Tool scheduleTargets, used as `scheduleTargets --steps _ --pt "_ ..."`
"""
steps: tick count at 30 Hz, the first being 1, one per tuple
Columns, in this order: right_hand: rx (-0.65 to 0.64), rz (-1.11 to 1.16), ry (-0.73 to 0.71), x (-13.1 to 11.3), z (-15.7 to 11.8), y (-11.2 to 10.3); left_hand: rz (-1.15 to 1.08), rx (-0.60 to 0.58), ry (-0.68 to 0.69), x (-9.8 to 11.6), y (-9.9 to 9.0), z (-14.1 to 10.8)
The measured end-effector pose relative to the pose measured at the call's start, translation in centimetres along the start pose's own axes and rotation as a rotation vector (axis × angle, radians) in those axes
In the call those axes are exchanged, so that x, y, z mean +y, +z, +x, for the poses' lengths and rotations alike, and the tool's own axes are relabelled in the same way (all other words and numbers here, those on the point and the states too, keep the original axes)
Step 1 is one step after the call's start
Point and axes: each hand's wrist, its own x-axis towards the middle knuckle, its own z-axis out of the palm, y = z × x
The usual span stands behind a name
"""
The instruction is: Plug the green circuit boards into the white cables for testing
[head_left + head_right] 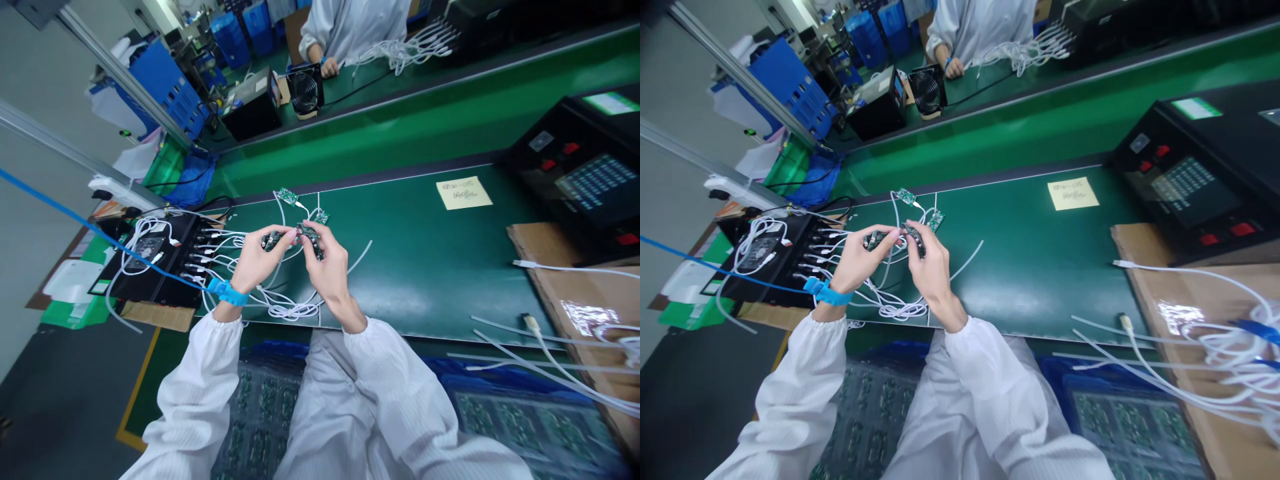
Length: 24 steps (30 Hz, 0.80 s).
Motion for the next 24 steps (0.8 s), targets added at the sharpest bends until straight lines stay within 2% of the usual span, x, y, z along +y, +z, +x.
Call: scheduleTargets --steps 6,12,18,24 --pt "0.020 -0.055 -0.008 -0.28 -0.09 0.10 -0.016 0.010 -0.014 -0.49 0.10 0.12" --pt "0.025 -0.052 -0.073 0.10 -0.13 0.14 0.013 0.020 0.005 -0.46 0.10 0.05" --pt "0.030 -0.066 -0.086 0.14 -0.26 0.31 0.103 0.041 0.075 -0.06 0.27 -0.02" --pt "0.075 -0.067 -0.103 0.26 -0.72 0.88 0.260 0.108 0.203 0.34 0.90 -0.19"
